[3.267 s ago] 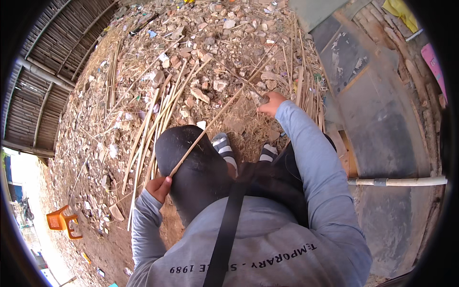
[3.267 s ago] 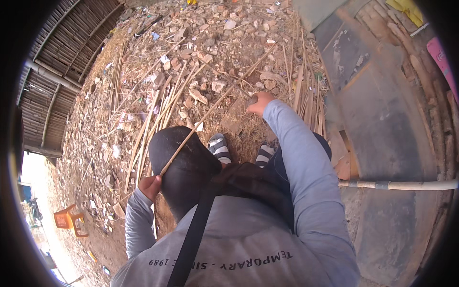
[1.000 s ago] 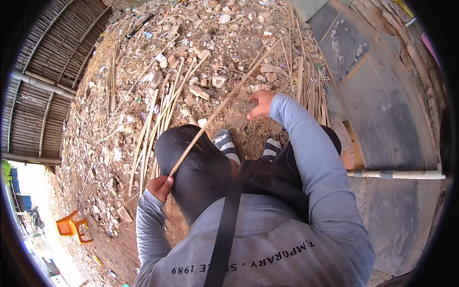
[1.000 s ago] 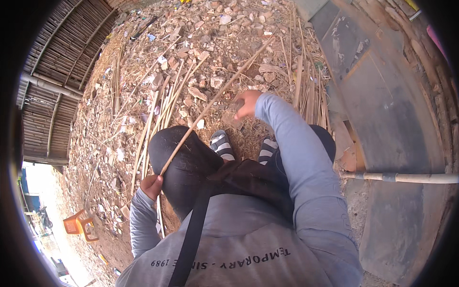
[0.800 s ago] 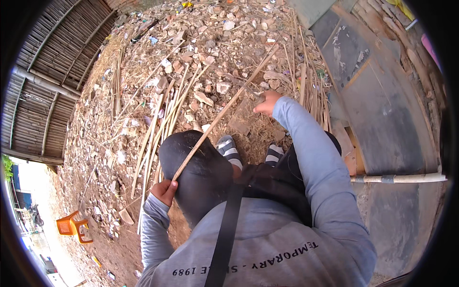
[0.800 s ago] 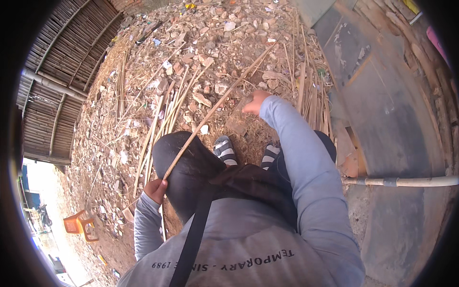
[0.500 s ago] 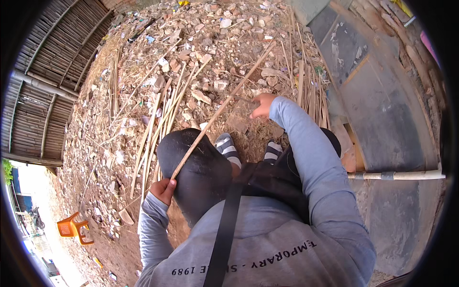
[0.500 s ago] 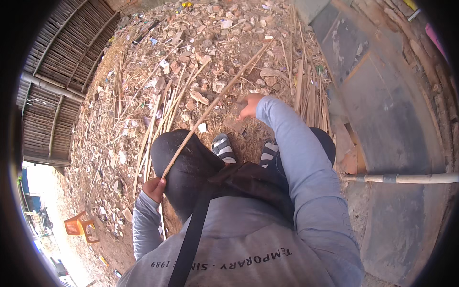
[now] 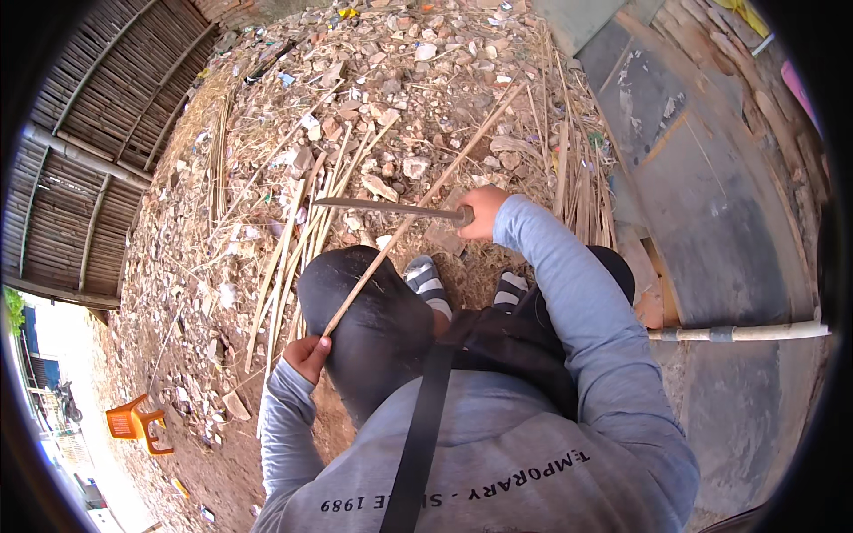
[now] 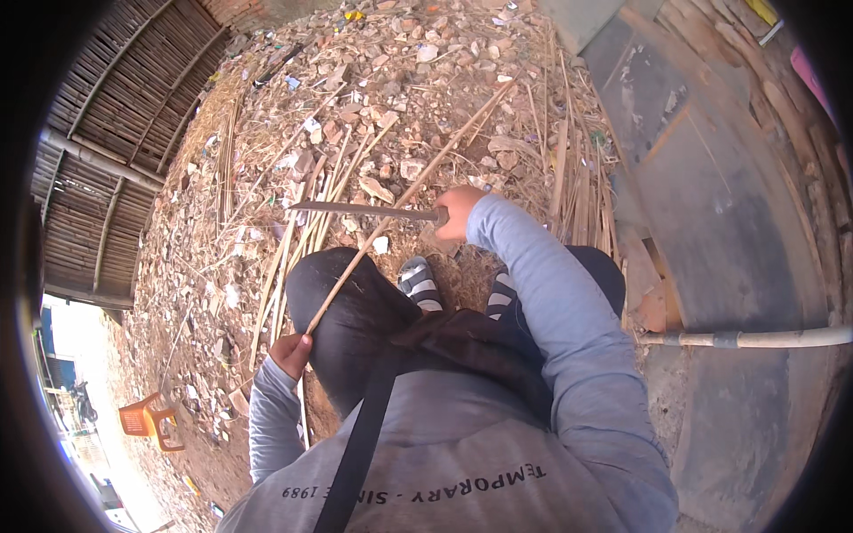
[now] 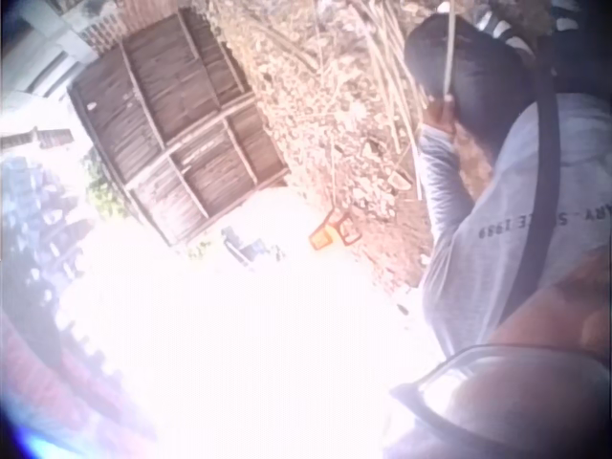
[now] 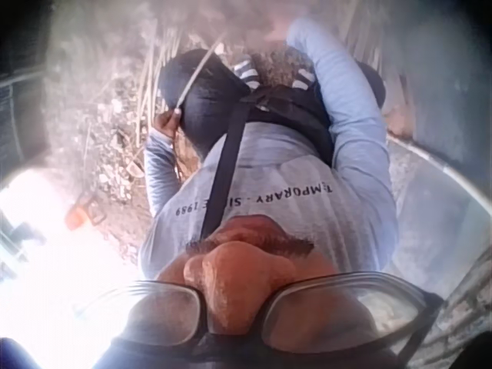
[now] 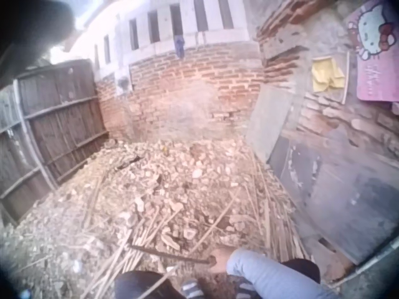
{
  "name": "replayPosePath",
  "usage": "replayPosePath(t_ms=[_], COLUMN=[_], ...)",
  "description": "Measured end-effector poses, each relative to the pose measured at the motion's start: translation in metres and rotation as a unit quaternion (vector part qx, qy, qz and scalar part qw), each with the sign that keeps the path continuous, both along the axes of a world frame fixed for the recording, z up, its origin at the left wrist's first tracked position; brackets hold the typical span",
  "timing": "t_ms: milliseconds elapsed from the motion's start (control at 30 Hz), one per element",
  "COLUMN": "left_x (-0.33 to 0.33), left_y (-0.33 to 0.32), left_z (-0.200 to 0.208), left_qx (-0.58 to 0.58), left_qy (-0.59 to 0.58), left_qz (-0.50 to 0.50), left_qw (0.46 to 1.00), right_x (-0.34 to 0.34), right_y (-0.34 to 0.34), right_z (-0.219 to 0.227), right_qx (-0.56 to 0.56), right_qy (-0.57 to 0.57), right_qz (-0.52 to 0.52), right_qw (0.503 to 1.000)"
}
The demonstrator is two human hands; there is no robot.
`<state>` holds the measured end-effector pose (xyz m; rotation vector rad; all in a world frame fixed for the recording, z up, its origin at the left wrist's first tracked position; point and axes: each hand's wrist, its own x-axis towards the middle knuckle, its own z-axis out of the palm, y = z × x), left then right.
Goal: The person strips thin layers from a bamboo pole using a knife while sitting on the ground, creating several long bamboo strips.
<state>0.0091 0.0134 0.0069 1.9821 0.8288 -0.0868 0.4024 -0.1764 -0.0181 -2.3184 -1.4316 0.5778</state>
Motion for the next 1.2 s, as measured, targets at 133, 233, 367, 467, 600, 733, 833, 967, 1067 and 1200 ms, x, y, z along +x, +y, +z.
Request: replayPosePath(t_ms=[133, 233, 367, 467, 600, 733, 833, 967, 1067, 1200], left_x=[-0.01, -0.011, -0.007, -0.008, -0.03, -0.026, -0.031, -0.034, -0.024, -0.006], left_y=[0.004, 0.0, 0.001, -0.004, -0.005, -0.013, -0.005, -0.006, -0.011, -0.026], left_z=[-0.013, -0.008, -0.013, -0.006, -0.013, 0.005, -0.013, -0.031, -0.017, -0.002], left_qx=[-0.05, -0.038, -0.047, 0.006, -0.007, 0.021, -0.028, 0.031, 0.145, 0.24], left_qy=[0.007, -0.016, -0.028, -0.046, -0.052, 0.012, 0.026, -0.03, 0.055, 0.081], left_qz=[0.03, 0.039, 0.035, 0.025, 0.035, -0.015, 0.033, 0.042, -0.001, 0.015], left_qw=[0.998, 0.998, 0.998, 0.999, 0.998, 1.0, 0.999, 0.998, 0.988, 0.967], right_x=[0.004, -0.002, -0.001, -0.003, -0.007, -0.009, -0.007, -0.016, -0.019, -0.022], right_y=[-0.001, -0.001, -0.008, -0.011, -0.011, -0.02, -0.018, -0.013, -0.013, -0.009], right_z=[-0.006, 0.012, 0.012, 0.015, 0.024, 0.037, 0.037, 0.041, 0.039, 0.04], right_qx=[0.094, 0.089, 0.108, 0.145, 0.095, 0.041, 0.033, 0.055, 0.05, 0.011], right_qy=[-0.022, -0.038, -0.035, -0.009, 0.037, -0.008, -0.015, -0.083, -0.108, -0.121], right_qz=[-0.018, -0.019, -0.021, -0.022, 0.005, 0.022, 0.023, 0.008, -0.005, -0.008], right_qw=[0.995, 0.995, 0.993, 0.989, 0.995, 0.999, 0.999, 0.995, 0.993, 0.993])
